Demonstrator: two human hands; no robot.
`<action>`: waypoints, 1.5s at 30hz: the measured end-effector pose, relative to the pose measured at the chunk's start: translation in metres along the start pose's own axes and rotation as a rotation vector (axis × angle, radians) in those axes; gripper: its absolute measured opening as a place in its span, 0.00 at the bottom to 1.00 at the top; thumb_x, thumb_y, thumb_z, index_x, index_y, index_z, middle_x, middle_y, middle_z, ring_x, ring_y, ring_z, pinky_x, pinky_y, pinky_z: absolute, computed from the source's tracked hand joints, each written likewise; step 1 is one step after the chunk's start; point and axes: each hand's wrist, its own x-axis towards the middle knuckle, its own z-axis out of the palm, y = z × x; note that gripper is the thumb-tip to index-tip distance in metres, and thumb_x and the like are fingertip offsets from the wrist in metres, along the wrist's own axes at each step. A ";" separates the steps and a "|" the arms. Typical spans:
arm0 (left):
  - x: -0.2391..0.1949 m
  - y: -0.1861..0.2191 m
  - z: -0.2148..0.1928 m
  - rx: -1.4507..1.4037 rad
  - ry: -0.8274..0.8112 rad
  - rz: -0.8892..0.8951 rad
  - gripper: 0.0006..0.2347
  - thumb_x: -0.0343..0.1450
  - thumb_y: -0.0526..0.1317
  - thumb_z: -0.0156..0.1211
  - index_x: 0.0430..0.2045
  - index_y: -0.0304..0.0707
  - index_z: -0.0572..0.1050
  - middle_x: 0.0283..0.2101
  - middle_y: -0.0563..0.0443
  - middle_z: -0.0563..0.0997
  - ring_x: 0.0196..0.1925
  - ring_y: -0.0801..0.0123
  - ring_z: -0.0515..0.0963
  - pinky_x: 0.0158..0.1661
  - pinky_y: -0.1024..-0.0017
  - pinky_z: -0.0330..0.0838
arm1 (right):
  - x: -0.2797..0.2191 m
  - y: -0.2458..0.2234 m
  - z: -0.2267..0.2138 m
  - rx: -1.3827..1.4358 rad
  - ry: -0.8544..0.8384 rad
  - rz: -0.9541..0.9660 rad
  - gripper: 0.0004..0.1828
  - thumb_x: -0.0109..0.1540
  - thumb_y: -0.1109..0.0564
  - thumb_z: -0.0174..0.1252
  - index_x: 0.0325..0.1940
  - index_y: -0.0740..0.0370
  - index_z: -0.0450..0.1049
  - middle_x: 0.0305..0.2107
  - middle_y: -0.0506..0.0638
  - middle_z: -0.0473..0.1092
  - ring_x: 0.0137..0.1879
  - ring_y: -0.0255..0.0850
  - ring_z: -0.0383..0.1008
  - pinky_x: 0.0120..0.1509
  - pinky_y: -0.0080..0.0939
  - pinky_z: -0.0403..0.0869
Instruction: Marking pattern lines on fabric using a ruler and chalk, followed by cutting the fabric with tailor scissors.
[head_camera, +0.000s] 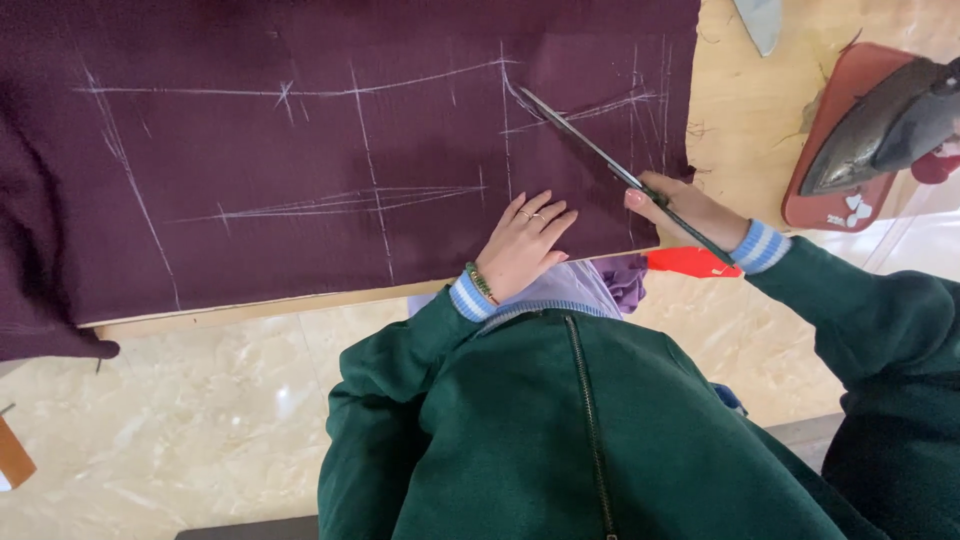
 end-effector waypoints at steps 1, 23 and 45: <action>0.000 -0.001 0.000 -0.014 -0.006 0.006 0.30 0.68 0.52 0.68 0.66 0.51 0.66 0.63 0.47 0.74 0.72 0.56 0.64 0.71 0.50 0.52 | -0.006 -0.010 -0.001 0.070 -0.013 -0.008 0.32 0.70 0.25 0.40 0.42 0.56 0.69 0.23 0.55 0.64 0.31 0.48 0.69 0.37 0.47 0.69; -0.003 -0.009 -0.015 -0.103 -0.110 0.060 0.28 0.69 0.48 0.70 0.63 0.41 0.69 0.69 0.46 0.67 0.76 0.54 0.57 0.74 0.49 0.46 | -0.007 -0.038 0.066 0.416 0.148 0.041 0.30 0.70 0.26 0.43 0.38 0.53 0.67 0.19 0.47 0.61 0.22 0.35 0.65 0.26 0.34 0.66; -0.005 -0.012 -0.023 -0.123 -0.096 0.105 0.28 0.65 0.47 0.73 0.58 0.36 0.72 0.70 0.45 0.66 0.78 0.53 0.54 0.75 0.50 0.44 | 0.021 -0.042 0.109 0.987 0.047 0.012 0.23 0.71 0.32 0.44 0.43 0.53 0.63 0.18 0.43 0.54 0.14 0.27 0.55 0.10 0.27 0.58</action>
